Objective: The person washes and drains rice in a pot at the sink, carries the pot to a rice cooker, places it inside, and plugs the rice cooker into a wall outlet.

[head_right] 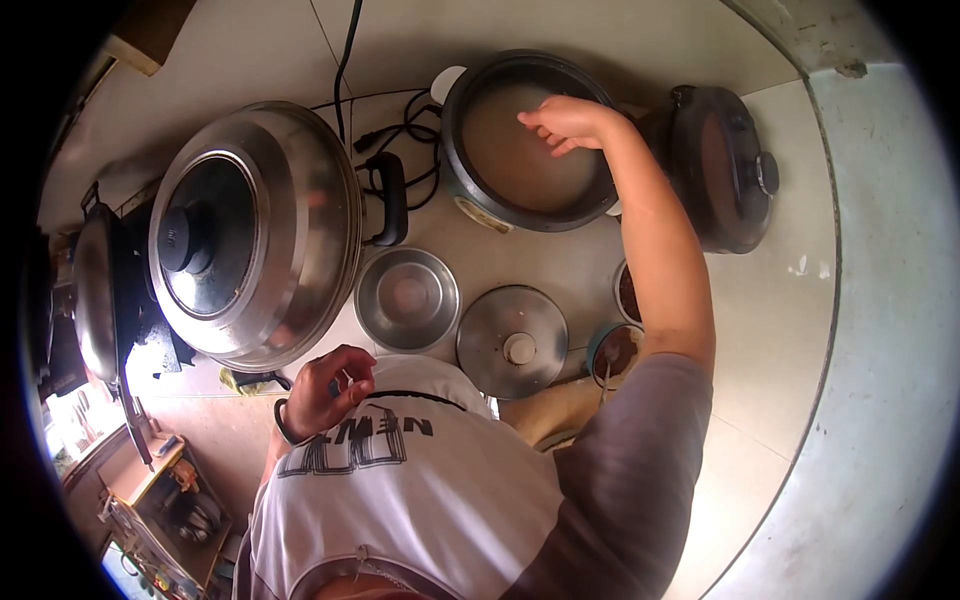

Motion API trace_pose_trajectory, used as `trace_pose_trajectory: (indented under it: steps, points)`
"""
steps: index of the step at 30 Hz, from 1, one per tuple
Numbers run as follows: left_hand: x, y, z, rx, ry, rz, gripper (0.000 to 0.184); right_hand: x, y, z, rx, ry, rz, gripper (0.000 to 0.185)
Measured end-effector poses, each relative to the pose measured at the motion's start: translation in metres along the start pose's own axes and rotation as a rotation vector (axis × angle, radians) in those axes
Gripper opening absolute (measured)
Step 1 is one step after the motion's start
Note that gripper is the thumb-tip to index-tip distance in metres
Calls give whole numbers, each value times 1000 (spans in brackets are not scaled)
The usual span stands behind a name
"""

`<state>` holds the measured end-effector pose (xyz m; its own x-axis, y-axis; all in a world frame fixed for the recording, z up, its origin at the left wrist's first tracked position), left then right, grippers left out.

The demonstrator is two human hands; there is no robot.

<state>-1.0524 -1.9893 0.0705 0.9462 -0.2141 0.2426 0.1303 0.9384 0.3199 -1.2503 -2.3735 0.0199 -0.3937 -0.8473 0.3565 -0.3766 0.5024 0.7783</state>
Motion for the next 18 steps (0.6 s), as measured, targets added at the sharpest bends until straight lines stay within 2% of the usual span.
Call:
trace_pose_trajectory:
  steps: [18]
  points:
    - [1,6,2,-15,-24,-5,27,1,20,-10,28,-6,-20,59]
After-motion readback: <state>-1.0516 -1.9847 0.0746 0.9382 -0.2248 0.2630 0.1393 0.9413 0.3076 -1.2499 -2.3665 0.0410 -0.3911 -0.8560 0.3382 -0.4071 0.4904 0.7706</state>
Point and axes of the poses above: each hand's wrist, its own y-axis away from the middle knuckle, its own x-axis out of the back of the hand, z = x × y, the point moved 9 cm from there along -y, towards the middle knuckle
